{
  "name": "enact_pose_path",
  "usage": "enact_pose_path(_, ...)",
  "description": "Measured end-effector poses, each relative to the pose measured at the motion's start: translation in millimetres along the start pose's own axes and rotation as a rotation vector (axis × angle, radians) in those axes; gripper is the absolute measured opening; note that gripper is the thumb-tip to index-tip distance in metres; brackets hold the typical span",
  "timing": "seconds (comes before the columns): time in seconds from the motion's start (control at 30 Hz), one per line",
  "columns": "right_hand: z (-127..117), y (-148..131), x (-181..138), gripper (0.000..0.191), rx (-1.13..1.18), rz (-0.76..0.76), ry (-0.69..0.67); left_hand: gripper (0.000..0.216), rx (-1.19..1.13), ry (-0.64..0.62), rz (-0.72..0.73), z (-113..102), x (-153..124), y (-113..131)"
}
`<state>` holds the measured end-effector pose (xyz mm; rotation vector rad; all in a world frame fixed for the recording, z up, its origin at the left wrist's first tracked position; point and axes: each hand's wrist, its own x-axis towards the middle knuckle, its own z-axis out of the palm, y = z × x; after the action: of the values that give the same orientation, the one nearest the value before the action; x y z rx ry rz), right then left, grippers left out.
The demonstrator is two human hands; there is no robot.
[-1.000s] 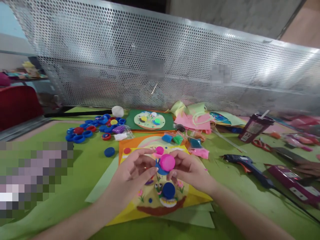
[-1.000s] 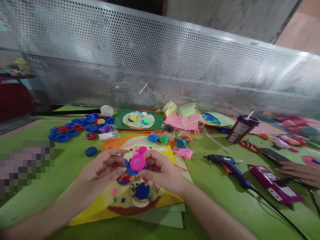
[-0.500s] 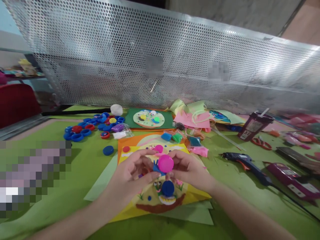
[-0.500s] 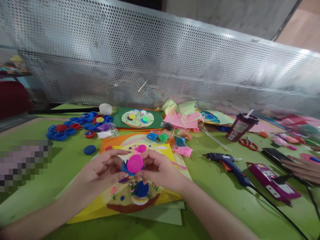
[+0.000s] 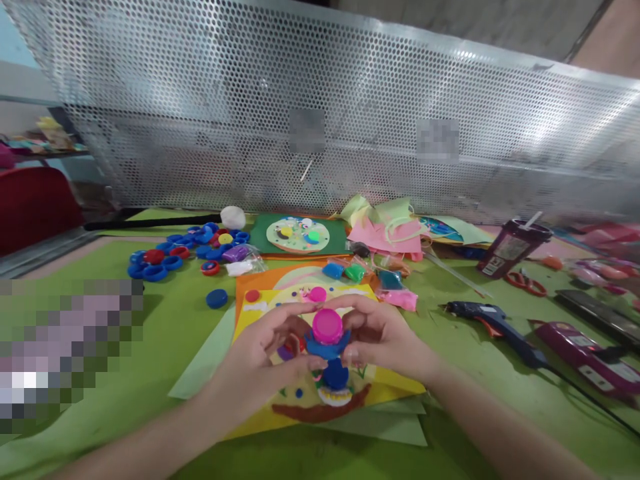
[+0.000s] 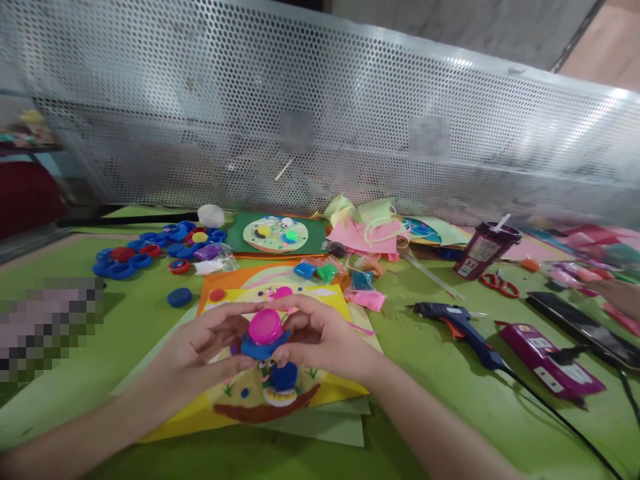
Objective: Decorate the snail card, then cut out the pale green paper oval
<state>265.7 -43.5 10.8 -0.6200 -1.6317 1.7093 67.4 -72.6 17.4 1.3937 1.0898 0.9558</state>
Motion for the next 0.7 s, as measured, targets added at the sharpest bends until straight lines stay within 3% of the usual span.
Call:
enact_pose_path(0.2, 1, 3, 0, 0.045, -0.049, -0.042, -0.036, 0.045, 0.035, -0.050, 0.012, -3, -1, -6)
enact_pose_path(0.47, 2, 2, -3, 0.047, -0.239, -0.097, -0.036, 0.026, 0.064, -0.077, 0.033, 0, -4, -1)
enact_pose_path(0.57, 8, -2, -5, 0.056, -0.334, -0.078, -0.039, 0.027, 0.098, -0.061, 0.032, 0, -4, -1)
enact_pose_path(0.7, 9, -4, -4, 0.050, -0.383, -0.117, -0.042, 0.030, 0.130, -0.094, 0.060, -3, -2, -6)
